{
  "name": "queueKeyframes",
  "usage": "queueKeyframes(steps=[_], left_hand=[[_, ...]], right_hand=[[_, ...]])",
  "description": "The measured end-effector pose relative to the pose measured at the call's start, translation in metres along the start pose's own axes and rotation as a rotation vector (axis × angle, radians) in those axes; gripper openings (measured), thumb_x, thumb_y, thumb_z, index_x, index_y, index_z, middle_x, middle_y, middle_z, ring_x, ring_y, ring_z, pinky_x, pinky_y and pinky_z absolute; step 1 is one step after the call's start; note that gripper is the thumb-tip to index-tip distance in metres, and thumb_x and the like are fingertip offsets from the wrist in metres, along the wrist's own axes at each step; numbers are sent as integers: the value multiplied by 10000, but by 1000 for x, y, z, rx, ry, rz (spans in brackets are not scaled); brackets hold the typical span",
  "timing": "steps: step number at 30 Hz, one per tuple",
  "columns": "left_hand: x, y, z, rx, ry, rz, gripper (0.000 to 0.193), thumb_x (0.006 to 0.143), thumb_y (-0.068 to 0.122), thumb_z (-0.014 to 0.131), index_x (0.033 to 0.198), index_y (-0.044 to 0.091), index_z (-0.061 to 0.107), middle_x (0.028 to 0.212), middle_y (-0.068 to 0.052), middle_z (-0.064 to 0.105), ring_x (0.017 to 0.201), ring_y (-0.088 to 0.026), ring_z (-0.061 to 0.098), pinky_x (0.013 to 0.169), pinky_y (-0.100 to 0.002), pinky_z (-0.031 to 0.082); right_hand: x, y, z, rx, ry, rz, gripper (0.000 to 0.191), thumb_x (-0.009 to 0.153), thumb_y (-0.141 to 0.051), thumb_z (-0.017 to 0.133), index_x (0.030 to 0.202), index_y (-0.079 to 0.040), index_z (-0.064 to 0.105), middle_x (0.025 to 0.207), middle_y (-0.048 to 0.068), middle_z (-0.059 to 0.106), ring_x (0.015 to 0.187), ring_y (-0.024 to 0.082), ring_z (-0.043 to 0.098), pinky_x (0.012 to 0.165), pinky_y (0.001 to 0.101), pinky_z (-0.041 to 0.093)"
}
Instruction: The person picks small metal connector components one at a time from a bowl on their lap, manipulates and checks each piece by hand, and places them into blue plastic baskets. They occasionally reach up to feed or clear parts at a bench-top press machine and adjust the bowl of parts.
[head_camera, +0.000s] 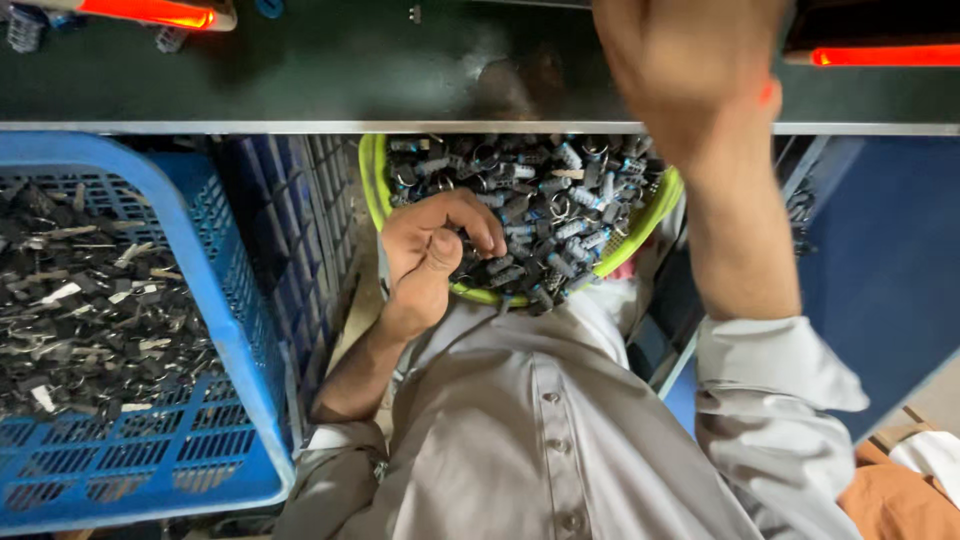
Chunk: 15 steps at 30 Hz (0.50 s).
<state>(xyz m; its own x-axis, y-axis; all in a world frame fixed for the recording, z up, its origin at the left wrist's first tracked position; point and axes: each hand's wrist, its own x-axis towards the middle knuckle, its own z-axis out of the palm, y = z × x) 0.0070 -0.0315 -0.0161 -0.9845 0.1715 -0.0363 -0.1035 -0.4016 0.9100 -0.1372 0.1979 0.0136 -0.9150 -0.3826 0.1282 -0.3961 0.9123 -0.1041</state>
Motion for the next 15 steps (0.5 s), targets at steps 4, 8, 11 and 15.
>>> queueKeyframes(steps=[4, 8, 11, 15], left_hand=[[4, 6, -4, -5, -21, 69, 511, 1094, 489, 549, 948, 3, 610, 920, -114, 670, 780, -170, 653, 726, -249, 512], [11, 16, -4, -37, -16, 7, 186, 1055, 159, 700, 999, -6, 638, 876, -116, 665, 798, -195, 649, 773, -275, 532], [17, 12, 6, 371, 133, 280, 192, 858, -44, 689, 1020, -18, 588, 1052, -196, 623, 926, -292, 635, 831, -323, 535], [17, 0, 5, 460, 60, 335, 272, 848, -100, 728, 1070, 13, 618, 1003, -122, 654, 903, -268, 660, 794, -334, 543]], right_hand=[[-40, -44, -47, 484, 83, -174, 198, 804, -43, 726, 998, -47, 691, 1040, 103, 713, 999, 341, 651, 866, 479, 479], [-69, -86, -2, 1043, -48, -20, 207, 904, -42, 743, 1086, 23, 669, 1122, 148, 720, 1014, 279, 706, 861, 386, 566], [-99, -87, 20, 1139, 108, 191, 77, 964, 21, 705, 1040, 9, 700, 1107, 134, 732, 972, 213, 731, 759, 286, 590], [-126, -74, 37, 1222, 94, 323, 80, 947, 38, 728, 1010, -3, 702, 1091, 170, 776, 785, 129, 682, 618, 176, 454]])
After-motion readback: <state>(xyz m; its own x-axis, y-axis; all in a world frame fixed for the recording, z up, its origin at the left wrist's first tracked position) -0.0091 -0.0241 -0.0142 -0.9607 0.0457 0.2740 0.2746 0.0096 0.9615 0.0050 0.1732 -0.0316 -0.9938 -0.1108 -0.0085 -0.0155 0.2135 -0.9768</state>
